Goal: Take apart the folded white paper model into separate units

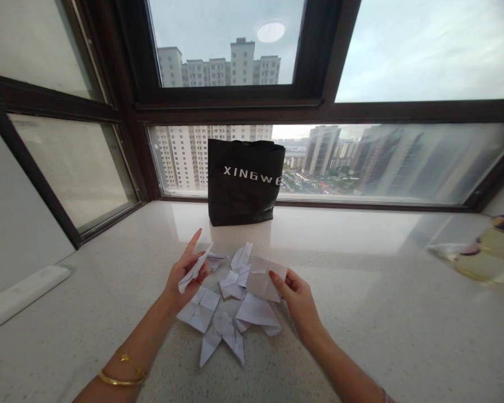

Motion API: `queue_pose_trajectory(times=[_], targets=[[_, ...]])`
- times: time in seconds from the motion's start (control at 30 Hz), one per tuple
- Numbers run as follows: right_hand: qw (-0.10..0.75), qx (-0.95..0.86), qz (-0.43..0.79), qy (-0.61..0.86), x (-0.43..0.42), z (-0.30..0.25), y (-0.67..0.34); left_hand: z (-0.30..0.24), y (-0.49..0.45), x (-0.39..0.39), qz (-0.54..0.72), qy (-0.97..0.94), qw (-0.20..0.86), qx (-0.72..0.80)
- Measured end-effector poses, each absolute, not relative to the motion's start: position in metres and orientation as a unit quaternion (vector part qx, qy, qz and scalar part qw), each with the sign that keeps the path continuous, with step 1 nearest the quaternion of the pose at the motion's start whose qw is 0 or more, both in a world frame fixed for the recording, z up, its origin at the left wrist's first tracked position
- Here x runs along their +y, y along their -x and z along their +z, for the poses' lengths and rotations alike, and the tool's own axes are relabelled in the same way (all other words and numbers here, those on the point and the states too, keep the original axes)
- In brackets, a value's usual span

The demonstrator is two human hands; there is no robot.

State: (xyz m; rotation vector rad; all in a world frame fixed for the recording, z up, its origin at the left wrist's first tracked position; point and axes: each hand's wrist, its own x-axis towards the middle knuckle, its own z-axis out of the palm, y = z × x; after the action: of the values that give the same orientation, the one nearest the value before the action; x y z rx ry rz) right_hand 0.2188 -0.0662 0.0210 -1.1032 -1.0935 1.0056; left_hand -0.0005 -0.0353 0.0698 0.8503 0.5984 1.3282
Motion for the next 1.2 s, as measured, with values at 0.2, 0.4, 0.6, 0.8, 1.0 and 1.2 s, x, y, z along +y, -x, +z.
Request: queue_pose_trajectory(times=[0.2, 0.4, 0.6, 0.8, 1.0, 1.2], targets=[[0.604, -0.470, 0.430, 0.479, -0.066, 0.021, -0.219, 0.067, 0.001, -0.031, 0.547, -0.394, 0.675, 0.300], [0.602, -0.473, 0.433, 0.476, -0.067, 0.022, -0.219, 0.068, -0.001, -0.033, 0.521, -0.410, 0.683, 0.307], [0.606, -0.465, 0.431, 0.480, -0.069, 0.026, -0.217, 0.070, -0.005, -0.034, 0.564, -0.373, 0.662, 0.322], [0.614, -0.461, 0.420, 0.483, -0.068, 0.025, -0.218, 0.057, -0.006, -0.023, 0.607, -0.377, 0.617, 0.328], [0.633, -0.453, 0.415, 0.472, -0.068, 0.027, -0.219, 0.053, -0.006, -0.021, 0.649, -0.344, 0.586, 0.342], [0.638, -0.446, 0.418, 0.468, -0.069, 0.028, -0.219, 0.053, -0.006, -0.021, 0.657, -0.302, 0.603, 0.337]])
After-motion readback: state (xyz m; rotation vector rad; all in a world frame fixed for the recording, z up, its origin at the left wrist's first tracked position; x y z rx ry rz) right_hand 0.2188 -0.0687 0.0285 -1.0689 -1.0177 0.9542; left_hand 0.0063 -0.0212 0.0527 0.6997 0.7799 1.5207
